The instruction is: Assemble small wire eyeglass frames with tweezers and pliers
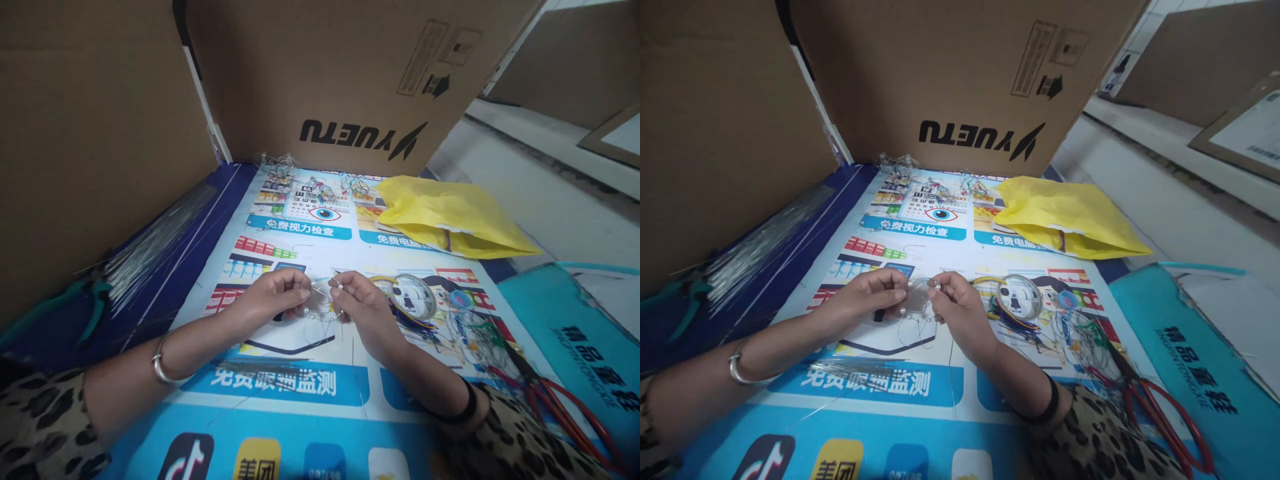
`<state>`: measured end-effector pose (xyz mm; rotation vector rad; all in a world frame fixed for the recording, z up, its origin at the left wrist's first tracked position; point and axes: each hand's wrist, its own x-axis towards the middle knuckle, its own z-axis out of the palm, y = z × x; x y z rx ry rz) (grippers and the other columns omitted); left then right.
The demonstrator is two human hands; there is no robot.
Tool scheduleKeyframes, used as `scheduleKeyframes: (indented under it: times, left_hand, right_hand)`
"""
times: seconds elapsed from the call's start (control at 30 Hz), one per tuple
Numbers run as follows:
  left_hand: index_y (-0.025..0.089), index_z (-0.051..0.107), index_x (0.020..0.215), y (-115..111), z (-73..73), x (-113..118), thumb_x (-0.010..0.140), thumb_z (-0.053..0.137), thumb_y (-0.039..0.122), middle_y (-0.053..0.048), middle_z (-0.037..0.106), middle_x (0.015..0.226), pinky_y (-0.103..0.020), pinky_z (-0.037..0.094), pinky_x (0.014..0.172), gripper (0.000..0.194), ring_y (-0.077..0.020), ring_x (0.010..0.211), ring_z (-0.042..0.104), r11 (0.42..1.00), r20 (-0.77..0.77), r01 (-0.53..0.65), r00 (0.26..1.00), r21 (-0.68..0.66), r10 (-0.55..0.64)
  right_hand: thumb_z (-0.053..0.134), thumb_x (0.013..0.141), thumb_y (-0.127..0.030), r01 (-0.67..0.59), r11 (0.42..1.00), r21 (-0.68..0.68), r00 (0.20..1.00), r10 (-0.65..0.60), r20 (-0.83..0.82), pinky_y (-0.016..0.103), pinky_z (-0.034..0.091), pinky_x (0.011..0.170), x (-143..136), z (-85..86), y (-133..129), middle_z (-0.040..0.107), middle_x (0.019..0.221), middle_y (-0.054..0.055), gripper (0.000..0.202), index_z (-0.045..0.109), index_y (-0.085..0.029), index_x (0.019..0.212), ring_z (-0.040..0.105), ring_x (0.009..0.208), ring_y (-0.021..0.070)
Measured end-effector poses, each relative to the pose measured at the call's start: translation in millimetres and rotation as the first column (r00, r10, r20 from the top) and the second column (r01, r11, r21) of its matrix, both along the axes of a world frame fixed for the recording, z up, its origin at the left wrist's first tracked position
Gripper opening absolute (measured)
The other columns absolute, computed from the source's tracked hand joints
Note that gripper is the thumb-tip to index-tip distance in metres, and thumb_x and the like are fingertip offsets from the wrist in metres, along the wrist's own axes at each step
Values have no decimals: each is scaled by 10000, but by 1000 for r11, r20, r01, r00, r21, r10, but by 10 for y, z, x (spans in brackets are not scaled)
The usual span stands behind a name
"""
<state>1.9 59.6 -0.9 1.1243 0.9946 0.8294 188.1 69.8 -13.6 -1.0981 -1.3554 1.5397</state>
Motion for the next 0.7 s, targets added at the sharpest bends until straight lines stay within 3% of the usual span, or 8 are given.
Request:
scheduleKeyframes:
  times: [0.27,0.57,0.7]
  left_hand:
    - [157,480,716,3,-20,43,703,638,305,72,446,541,-192,308,469,216,-57,468,438,1000,-80,-8,997,10,9]
    - [153,508,733,5,-107,20,721,609,278,67,434,565,-181,287,458,161,-49,475,386,989,-170,-24,984,146,49]
    - [155,520,749,7,-118,26,710,624,287,61,450,571,-181,292,463,172,-53,486,381,985,-185,-21,981,170,53]
  right_hand:
    - [577,778,-350,-17,1000,12,1000,17,25,197,360,483,5,-32,7,478,570,-68,167,535,-202,843,428,500,69]
    - [623,733,-348,-93,995,43,990,88,111,206,345,492,-11,30,-3,451,613,-60,254,522,-209,921,428,545,82]
    - [628,726,-310,-102,991,92,990,92,104,215,364,525,-12,-29,2,473,686,-41,247,525,-212,928,444,606,92]
